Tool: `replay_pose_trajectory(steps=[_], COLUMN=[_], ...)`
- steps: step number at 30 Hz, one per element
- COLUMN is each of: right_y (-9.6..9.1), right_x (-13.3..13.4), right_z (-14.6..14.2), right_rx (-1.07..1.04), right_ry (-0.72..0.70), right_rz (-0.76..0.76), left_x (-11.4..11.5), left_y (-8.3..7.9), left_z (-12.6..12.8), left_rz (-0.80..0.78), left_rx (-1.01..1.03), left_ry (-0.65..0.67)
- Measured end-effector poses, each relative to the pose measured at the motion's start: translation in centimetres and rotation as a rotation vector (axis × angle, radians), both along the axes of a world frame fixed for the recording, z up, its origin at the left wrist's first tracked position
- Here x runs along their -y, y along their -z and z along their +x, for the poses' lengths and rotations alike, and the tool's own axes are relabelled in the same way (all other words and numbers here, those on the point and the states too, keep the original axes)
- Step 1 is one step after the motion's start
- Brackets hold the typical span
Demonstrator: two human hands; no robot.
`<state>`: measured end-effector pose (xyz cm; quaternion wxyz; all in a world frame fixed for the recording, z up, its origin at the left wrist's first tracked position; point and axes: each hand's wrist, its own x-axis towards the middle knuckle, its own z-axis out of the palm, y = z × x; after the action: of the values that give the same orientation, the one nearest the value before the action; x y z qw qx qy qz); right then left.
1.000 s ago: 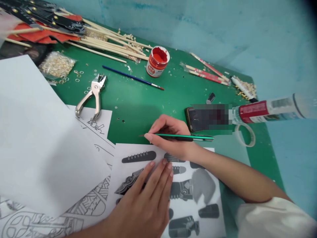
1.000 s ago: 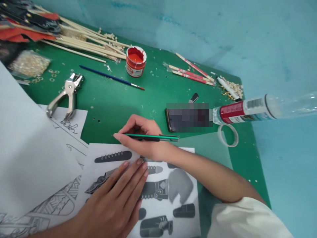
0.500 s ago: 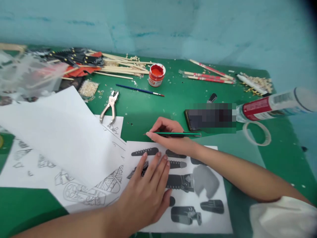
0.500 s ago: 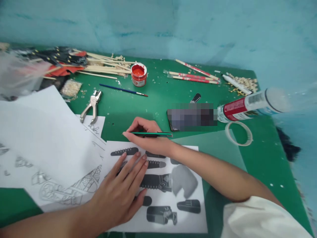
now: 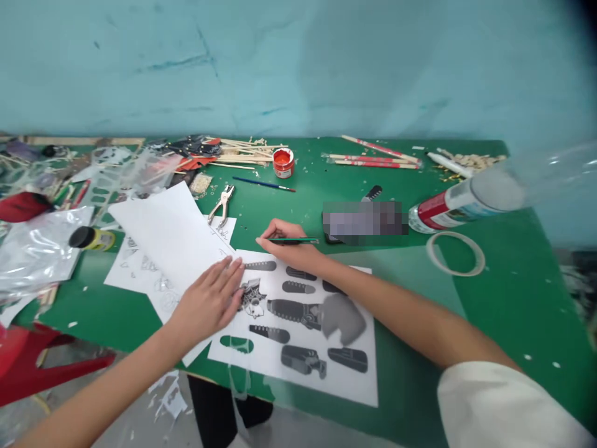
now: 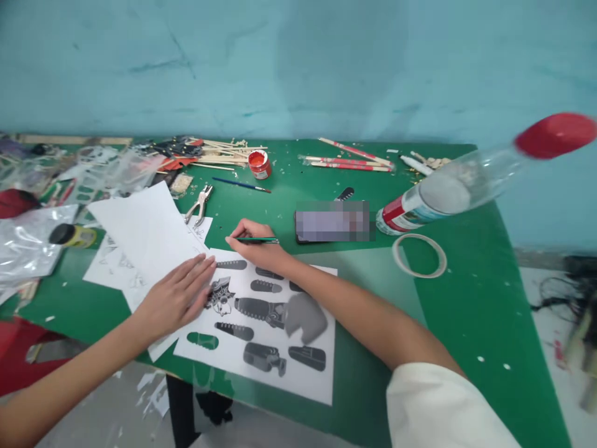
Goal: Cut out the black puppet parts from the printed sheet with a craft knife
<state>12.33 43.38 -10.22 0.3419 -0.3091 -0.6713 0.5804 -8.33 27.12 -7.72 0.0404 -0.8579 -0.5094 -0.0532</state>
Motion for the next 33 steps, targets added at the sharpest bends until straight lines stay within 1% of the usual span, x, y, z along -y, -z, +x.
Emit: replay_pose_trajectory(steps=[4, 11, 19, 25, 33], right_y=[0.3, 1.2, 0.8, 0.6, 0.2], right_x=[0.1, 0.2, 0.1, 0.0, 0.3], right_z=[0.0, 0.0, 0.4, 0.2, 0.3], right_rx=[-0.006, 0.055, 0.052, 0.031, 0.018], right_ry=[-0.011, -0.057, -0.102, -0.107, -0.109], right_rz=[0.019, 0.022, -0.004, -0.028, -0.012], left_x=[0.2, 0.7, 0.6, 0.8, 0.8], left_y=[0.2, 0.5, 0.4, 0.7, 1.1], left_z=[-0.7, -0.9, -1.0, -1.1, -0.9], left_rz=[-0.06, -0.122, -0.164, -0.16, -0.082], left_rx=[0.04, 0.115, 0.15, 0.189, 0.214], left_ry=[0.013, -0.031, -0.048, -0.053, -0.048])
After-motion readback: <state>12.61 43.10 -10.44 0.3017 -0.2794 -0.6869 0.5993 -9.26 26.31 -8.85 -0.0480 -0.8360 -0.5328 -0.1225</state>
